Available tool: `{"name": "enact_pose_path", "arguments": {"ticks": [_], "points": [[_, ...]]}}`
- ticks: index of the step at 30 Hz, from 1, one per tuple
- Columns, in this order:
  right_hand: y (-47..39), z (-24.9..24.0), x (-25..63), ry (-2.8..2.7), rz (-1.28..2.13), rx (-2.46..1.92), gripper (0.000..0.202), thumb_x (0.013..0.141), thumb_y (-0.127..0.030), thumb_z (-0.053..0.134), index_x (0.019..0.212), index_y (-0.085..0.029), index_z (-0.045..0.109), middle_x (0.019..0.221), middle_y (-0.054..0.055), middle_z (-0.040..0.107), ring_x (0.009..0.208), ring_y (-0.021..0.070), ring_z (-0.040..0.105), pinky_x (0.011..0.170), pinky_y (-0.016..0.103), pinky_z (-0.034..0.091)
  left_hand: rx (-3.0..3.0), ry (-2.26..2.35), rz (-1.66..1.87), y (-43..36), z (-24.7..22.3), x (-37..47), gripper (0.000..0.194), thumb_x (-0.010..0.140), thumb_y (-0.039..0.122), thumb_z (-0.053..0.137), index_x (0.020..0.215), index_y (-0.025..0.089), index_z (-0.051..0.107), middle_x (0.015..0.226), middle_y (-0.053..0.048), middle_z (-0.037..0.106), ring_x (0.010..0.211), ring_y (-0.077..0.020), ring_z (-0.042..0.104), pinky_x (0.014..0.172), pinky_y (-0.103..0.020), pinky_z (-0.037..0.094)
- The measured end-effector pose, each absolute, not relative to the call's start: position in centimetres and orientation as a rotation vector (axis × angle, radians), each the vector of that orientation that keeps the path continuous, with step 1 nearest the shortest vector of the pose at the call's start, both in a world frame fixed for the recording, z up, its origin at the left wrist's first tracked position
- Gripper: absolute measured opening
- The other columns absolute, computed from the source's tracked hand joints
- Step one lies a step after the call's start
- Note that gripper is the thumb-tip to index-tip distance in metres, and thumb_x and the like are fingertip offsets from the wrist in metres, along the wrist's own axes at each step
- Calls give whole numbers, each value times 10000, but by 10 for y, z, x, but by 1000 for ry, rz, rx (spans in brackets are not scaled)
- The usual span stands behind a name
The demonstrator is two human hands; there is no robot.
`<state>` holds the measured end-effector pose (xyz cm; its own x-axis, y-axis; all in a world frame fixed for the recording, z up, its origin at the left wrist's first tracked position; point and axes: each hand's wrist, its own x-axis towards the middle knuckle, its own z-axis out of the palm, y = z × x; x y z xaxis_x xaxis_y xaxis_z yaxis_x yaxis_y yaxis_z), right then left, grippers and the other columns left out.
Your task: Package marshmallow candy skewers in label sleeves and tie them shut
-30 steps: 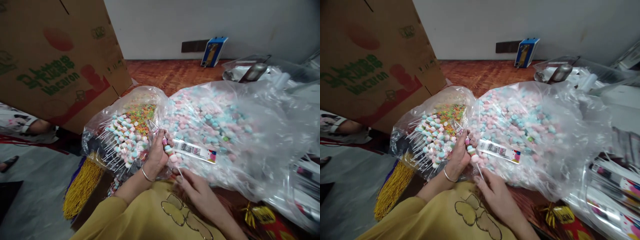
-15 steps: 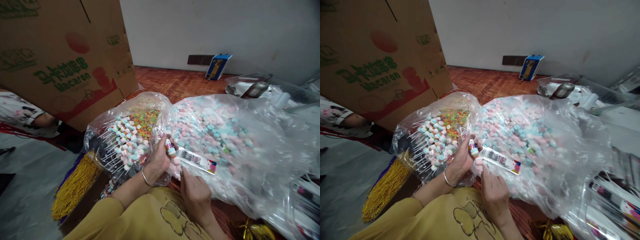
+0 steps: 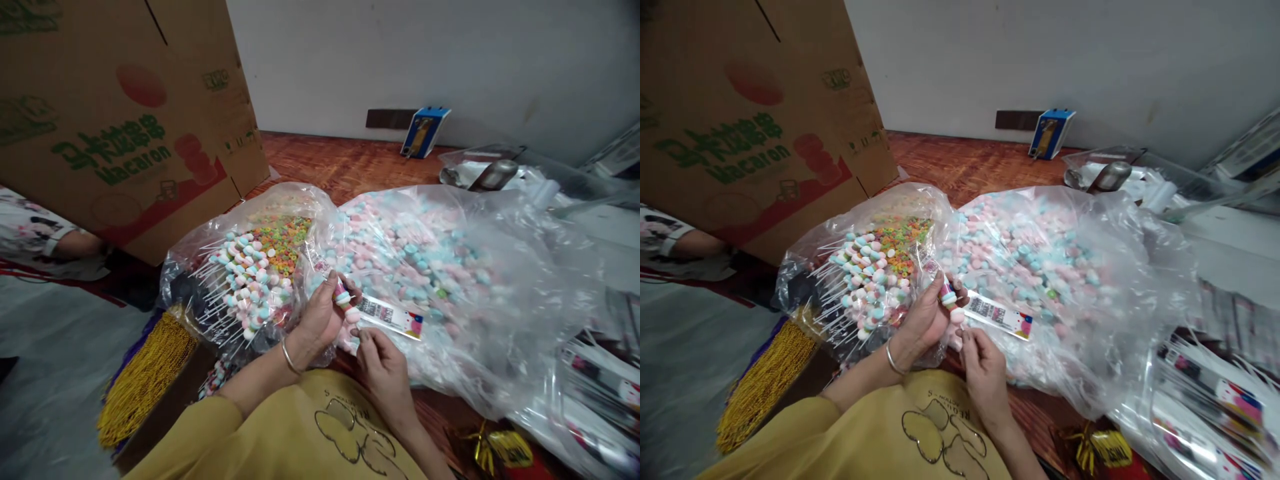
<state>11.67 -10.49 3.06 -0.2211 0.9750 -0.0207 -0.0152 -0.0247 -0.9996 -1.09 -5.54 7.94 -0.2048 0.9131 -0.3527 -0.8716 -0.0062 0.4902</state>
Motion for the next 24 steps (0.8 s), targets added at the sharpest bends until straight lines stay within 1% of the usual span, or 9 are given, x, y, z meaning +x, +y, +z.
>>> {"name": "enact_pose_path", "arguments": {"ticks": [3, 5, 7, 10, 14, 16, 18, 21, 24], "points": [[-102, 22, 118, -1760, 751, -1064, 254, 1006, -362, 561, 926, -184, 724, 685, 24, 646, 594, 145, 529, 585, 272, 389, 70, 770, 1550, -58, 77, -4, 433, 704, 446, 909, 812, 151, 611, 752, -17, 634, 670, -121, 618, 492, -176, 385], [-99, 21, 119, -1825, 570, -1049, 233, 1013, -292, 539, 914, -178, 716, 672, 21, 647, 581, 142, 540, 590, 269, 393, 73, 757, 1541, -61, 76, 2, 430, 689, 411, 925, 806, 146, 608, 764, -19, 638, 661, -104, 609, 496, -163, 381], [-97, 23, 119, -1774, 639, -1080, 240, 1032, -278, 511, 911, -177, 691, 690, 10, 651, 585, 131, 551, 587, 247, 412, 118, 733, 1546, -64, 75, 5, 421, 695, 403, 924, 799, 136, 614, 774, -27, 649, 650, -95, 598, 558, -181, 445], [-96, 28, 123, -1654, 863, -1131, 263, 1046, -334, 504, 904, -185, 668, 708, -12, 635, 605, 124, 549, 577, 223, 431, 213, 713, 1500, -63, 76, -1, 428, 716, 442, 904, 890, 137, 660, 881, -68, 702, 686, -121, 626, 647, -242, 513], [-98, 34, 129, -1606, 993, -1154, 290, 1042, -384, 515, 890, -192, 670, 660, -35, 578, 570, 120, 493, 532, 226, 399, 274, 677, 1632, -51, 82, -23, 505, 685, 471, 918, 1011, 163, 686, 1043, -92, 728, 891, -190, 701, 783, -294, 550], [-101, 35, 130, -1632, 1001, -1136, 280, 1047, -370, 512, 883, -196, 658, 645, -41, 561, 555, 119, 484, 517, 226, 388, 282, 656, 1690, -43, 86, -33, 484, 683, 410, 931, 1028, 176, 685, 946, -48, 721, 866, -171, 701, 804, -290, 551], [-102, 36, 128, -1694, 911, -1105, 235, 1053, -318, 510, 905, -195, 646, 655, -39, 576, 553, 118, 500, 521, 228, 388, 277, 665, 1706, -38, 90, -35, 408, 715, 323, 917, 1013, 183, 677, 774, 20, 658, 720, -117, 660, 757, -262, 545], [-101, 36, 125, -1857, 453, -1023, 143, 1036, -214, 542, 964, -172, 657, 670, -13, 618, 567, 131, 529, 575, 259, 392, 216, 732, 1718, -34, 92, -26, 300, 768, 300, 878, 894, 175, 637, 639, 70, 542, 562, -69, 557, 634, -213, 509], [-97, 34, 123, -1969, 13, -961, 122, 1009, -147, 568, 947, -146, 673, 608, 1, 594, 538, 150, 492, 590, 307, 354, 135, 780, 1700, -37, 91, -11, 332, 775, 333, 872, 821, 177, 582, 644, 64, 533, 547, -63, 534, 566, -187, 469]]}}
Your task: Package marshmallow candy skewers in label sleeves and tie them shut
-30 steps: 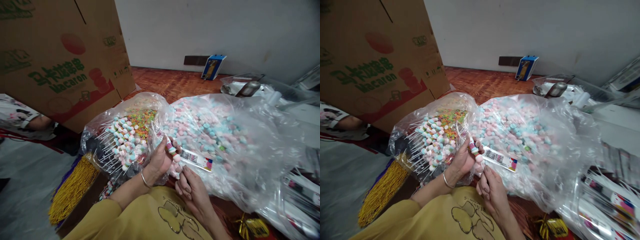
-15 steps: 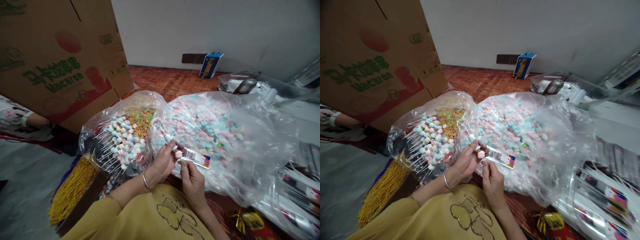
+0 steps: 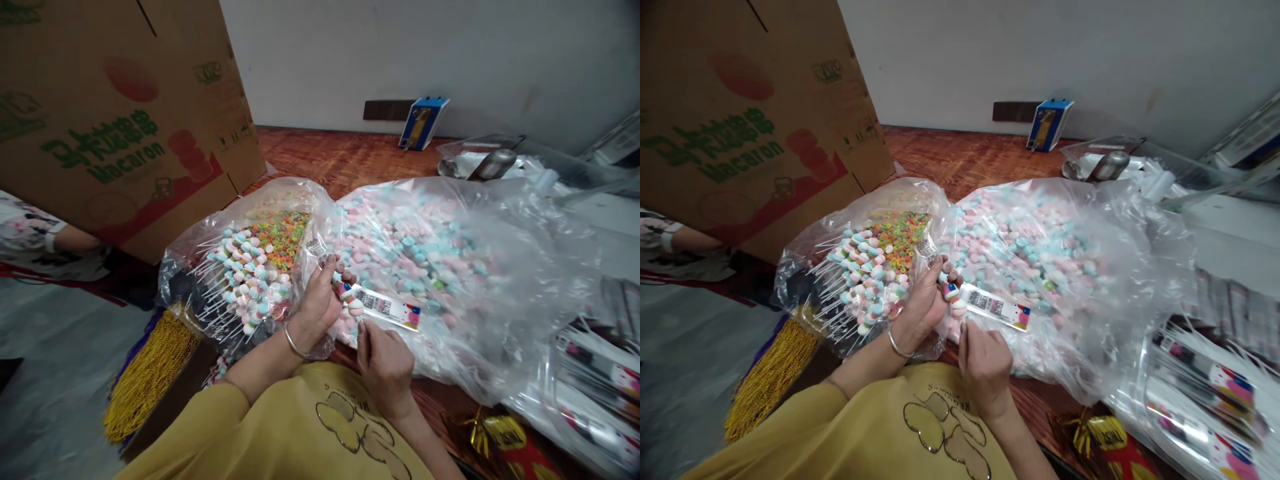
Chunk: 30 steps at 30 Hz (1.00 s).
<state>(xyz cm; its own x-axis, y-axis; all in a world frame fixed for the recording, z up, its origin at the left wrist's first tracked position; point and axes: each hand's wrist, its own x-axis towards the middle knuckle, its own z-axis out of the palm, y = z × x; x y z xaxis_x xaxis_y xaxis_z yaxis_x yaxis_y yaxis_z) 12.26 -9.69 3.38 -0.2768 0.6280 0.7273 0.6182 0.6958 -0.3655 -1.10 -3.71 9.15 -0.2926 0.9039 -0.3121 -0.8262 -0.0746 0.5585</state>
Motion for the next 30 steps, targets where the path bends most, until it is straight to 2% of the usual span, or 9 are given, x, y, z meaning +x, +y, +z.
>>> {"name": "enact_pose_path", "arguments": {"ticks": [3, 6, 10, 13, 17, 21, 24, 27, 30], "points": [[-95, 34, 122, -1927, 90, -1021, 183, 1025, -177, 537, 900, -164, 670, 612, 12, 600, 541, 151, 494, 584, 310, 345, 124, 772, 1670, -43, 87, -1, 373, 757, 383, 885, 862, 176, 592, 673, 53, 547, 563, -73, 542, 551, -193, 464], [-97, 39, 122, -1735, 682, -1123, 264, 1051, -333, 501, 904, -191, 669, 651, 6, 620, 548, 137, 506, 551, 278, 357, 115, 728, 1587, -46, 81, -2, 423, 739, 440, 890, 915, 177, 609, 692, 34, 568, 602, -106, 579, 533, -209, 450], [-99, 47, 122, -1110, 1700, -1067, 368, 990, -539, 574, 856, -202, 640, 447, -97, 393, 387, 88, 318, 440, 236, 312, 136, 637, 1612, -45, 79, -10, 379, 781, 431, 864, 924, 166, 632, 706, 28, 584, 637, -101, 593, 672, -233, 517], [-98, 51, 121, -749, 2039, -861, 362, 916, -537, 680, 801, -202, 608, 393, -155, 258, 320, 43, 159, 437, 226, 358, 189, 568, 1577, -46, 82, -13, 380, 774, 429, 871, 907, 167, 630, 701, 35, 578, 625, -92, 577, 732, -247, 527], [-97, 50, 118, -872, 1949, -877, 365, 935, -555, 632, 816, -211, 601, 415, -153, 249, 327, 56, 163, 429, 235, 343, 230, 593, 1540, -48, 82, -4, 423, 724, 440, 904, 877, 174, 612, 691, 41, 572, 618, -100, 579, 712, -259, 517], [-92, 42, 121, -1501, 1027, -1158, 328, 968, -470, 595, 774, -207, 620, 547, -38, 490, 497, 117, 408, 523, 261, 342, 208, 772, 1518, -50, 78, 10, 451, 739, 502, 875, 774, 165, 578, 673, 25, 585, 595, -104, 585, 629, -245, 476], [-90, 36, 128, -1752, 604, -1147, 311, 986, -373, 563, 730, -205, 623, 584, -1, 536, 546, 133, 438, 562, 279, 338, 196, 776, 1502, -49, 80, 10, 440, 732, 497, 881, 800, 153, 614, 750, -10, 652, 671, -132, 649, 694, -271, 515], [-93, 36, 133, -1721, 868, -1129, 308, 1022, -390, 523, 820, -199, 655, 607, -15, 544, 541, 122, 438, 541, 261, 341, 236, 720, 1563, -42, 86, -3, 424, 740, 433, 889, 986, 153, 686, 949, -64, 728, 838, -170, 707, 816, -309, 548], [-97, 41, 132, -1396, 1441, -1086, 358, 1007, -513, 545, 889, -197, 664, 518, -68, 437, 467, 105, 367, 475, 242, 312, 238, 668, 1596, -32, 90, -20, 316, 789, 305, 860, 1026, 161, 707, 839, -8, 692, 744, -111, 664, 814, -275, 539]]}}
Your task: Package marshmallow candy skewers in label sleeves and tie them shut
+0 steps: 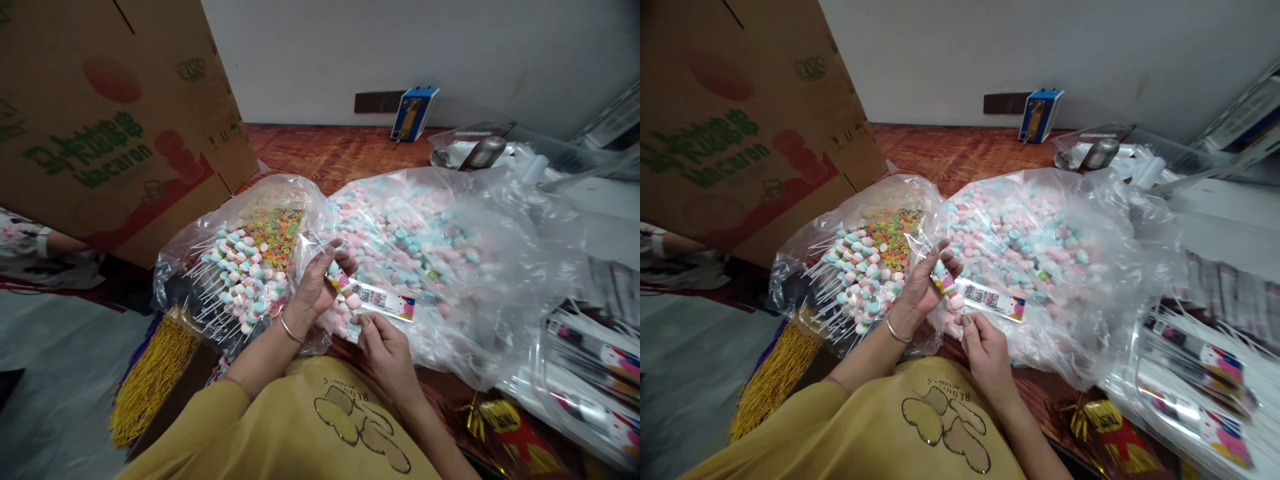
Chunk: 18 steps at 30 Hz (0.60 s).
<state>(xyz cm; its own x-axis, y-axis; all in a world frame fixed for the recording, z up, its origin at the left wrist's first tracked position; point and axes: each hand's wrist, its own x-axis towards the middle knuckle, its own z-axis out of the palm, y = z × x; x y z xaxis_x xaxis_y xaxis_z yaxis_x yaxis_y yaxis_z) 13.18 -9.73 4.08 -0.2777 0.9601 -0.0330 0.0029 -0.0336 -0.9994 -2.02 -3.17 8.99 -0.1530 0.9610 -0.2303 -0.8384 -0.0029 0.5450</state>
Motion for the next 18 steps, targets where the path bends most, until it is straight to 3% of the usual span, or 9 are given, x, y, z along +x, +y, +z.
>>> {"name": "enact_pose_path", "arguments": {"ticks": [3, 6, 8, 12, 14, 16, 18], "points": [[-99, 48, 127, -970, 1872, -925, 372, 967, -556, 593, 877, -199, 646, 426, -133, 277, 368, 75, 223, 449, 237, 342, 198, 614, 1590, -25, 92, -29, 169, 845, 272, 812, 911, 173, 692, 677, 55, 555, 582, -58, 541, 707, -234, 508], [-99, 53, 123, -851, 1964, -865, 356, 959, -544, 597, 875, -201, 637, 420, -156, 217, 340, 63, 148, 442, 246, 361, 170, 595, 1583, -23, 92, -23, 195, 866, 293, 796, 833, 176, 644, 634, 75, 465, 524, -41, 457, 640, -209, 476], [-98, 52, 122, -1014, 1798, -962, 354, 977, -534, 569, 884, -200, 640, 443, -131, 273, 366, 81, 226, 450, 247, 346, 152, 609, 1596, -26, 92, -13, 258, 847, 311, 818, 800, 169, 608, 625, 81, 440, 509, -31, 427, 609, -188, 459], [-93, 44, 121, -1580, 912, -1185, 341, 977, -451, 569, 748, -202, 616, 554, -23, 480, 515, 125, 404, 530, 272, 323, 141, 722, 1570, -34, 87, 10, 405, 760, 408, 884, 775, 170, 556, 627, 81, 459, 508, -33, 444, 590, -179, 472], [-90, 41, 123, -1703, 682, -1188, 323, 983, -413, 546, 748, -203, 617, 587, 2, 528, 549, 139, 442, 561, 283, 334, 145, 743, 1532, -37, 84, 15, 430, 734, 447, 895, 813, 174, 571, 644, 74, 492, 517, -40, 468, 603, -187, 493], [-91, 42, 126, -1700, 840, -1186, 294, 1009, -416, 514, 847, -204, 637, 624, 1, 558, 568, 145, 475, 564, 274, 354, 144, 729, 1542, -36, 82, 13, 425, 734, 451, 894, 857, 175, 596, 648, 70, 506, 532, -50, 493, 622, -194, 507], [-94, 44, 130, -1572, 1221, -1165, 311, 1026, -471, 497, 907, -212, 621, 612, -29, 529, 534, 133, 449, 523, 256, 349, 144, 718, 1574, -34, 81, 7, 409, 747, 450, 885, 884, 177, 612, 641, 67, 506, 553, -65, 523, 641, -208, 517]]}}
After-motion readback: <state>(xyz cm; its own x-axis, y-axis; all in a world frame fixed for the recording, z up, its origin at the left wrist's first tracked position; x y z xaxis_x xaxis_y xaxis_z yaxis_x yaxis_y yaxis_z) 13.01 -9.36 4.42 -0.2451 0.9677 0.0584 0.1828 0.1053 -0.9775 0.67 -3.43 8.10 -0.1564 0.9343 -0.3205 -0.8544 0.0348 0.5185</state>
